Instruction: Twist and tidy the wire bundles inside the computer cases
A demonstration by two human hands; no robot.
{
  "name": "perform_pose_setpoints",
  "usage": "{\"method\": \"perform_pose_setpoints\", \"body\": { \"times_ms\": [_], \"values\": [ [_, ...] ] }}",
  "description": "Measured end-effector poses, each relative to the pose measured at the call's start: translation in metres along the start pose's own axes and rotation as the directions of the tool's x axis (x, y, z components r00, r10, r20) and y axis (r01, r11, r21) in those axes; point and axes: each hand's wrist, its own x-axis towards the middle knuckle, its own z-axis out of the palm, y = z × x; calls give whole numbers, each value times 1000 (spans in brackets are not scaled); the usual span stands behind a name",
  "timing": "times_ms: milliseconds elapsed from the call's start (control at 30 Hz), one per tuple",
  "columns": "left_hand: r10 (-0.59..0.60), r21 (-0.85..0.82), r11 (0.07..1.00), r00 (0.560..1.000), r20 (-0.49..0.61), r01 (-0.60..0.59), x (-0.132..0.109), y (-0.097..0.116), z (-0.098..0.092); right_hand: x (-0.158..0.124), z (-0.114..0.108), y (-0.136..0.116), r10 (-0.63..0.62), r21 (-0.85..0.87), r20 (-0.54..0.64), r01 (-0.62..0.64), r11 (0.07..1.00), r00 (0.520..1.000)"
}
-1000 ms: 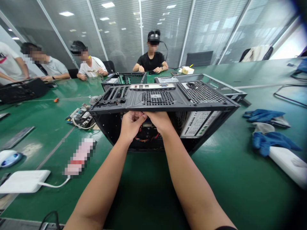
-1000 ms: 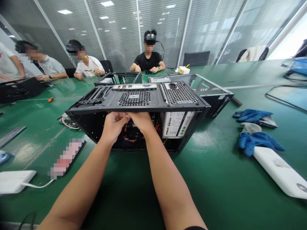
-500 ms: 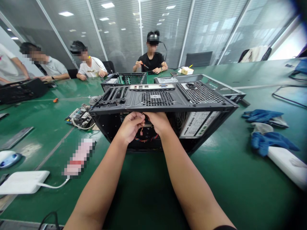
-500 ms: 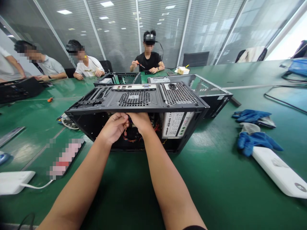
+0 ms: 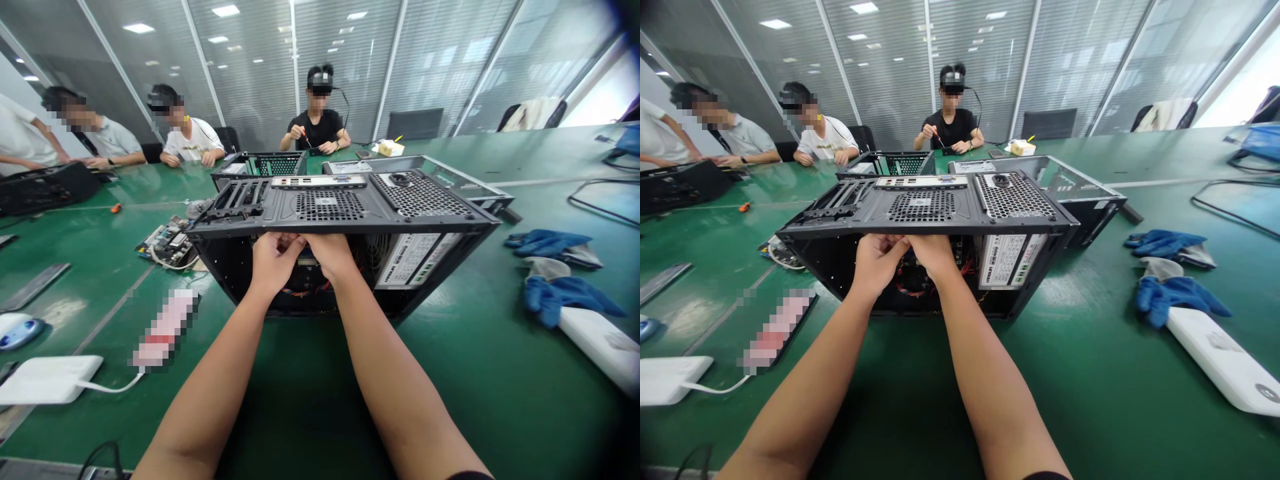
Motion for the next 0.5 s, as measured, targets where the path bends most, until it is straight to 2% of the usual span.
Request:
{"method": "perform_pose_setpoints", "body": {
  "times_ms": [67, 133, 200, 233, 300, 333, 400, 500],
  "values": [
    [2, -95, 995, 1000, 3, -1, 0, 1, 1, 1, 0, 0, 11, 30, 8, -12, 999, 1000],
    [-70, -283, 956, 997, 33, 77, 1, 1, 0, 1, 1, 1, 33, 60, 13, -34, 998, 999],
    [-194, -493, 840, 973, 121, 229, 2, 1, -1, 0, 3, 2, 63, 88, 10, -64, 994, 998],
    [-257, -569, 758, 948, 188, 318, 2, 1, -2, 0, 4, 2, 80, 102, 10, -80, 992, 997],
    [-339, -645, 610, 888, 311, 460, 3, 1, -2, -1, 6, 2, 105, 128, 18, -107, 986, 994],
    [-352, -657, 578, 874, 335, 485, 3, 0, -2, -2, 7, 2, 112, 134, 24, -114, 984, 993],
    [-329, -660, 611, 898, 292, 438, 3, -1, -1, -2, 7, 2, 106, 128, 20, -108, 986, 994],
    [-212, -568, 786, 969, 124, 245, 3, -4, 2, -1, 5, 1, 48, 79, -7, -47, 996, 999]
  ]
}}
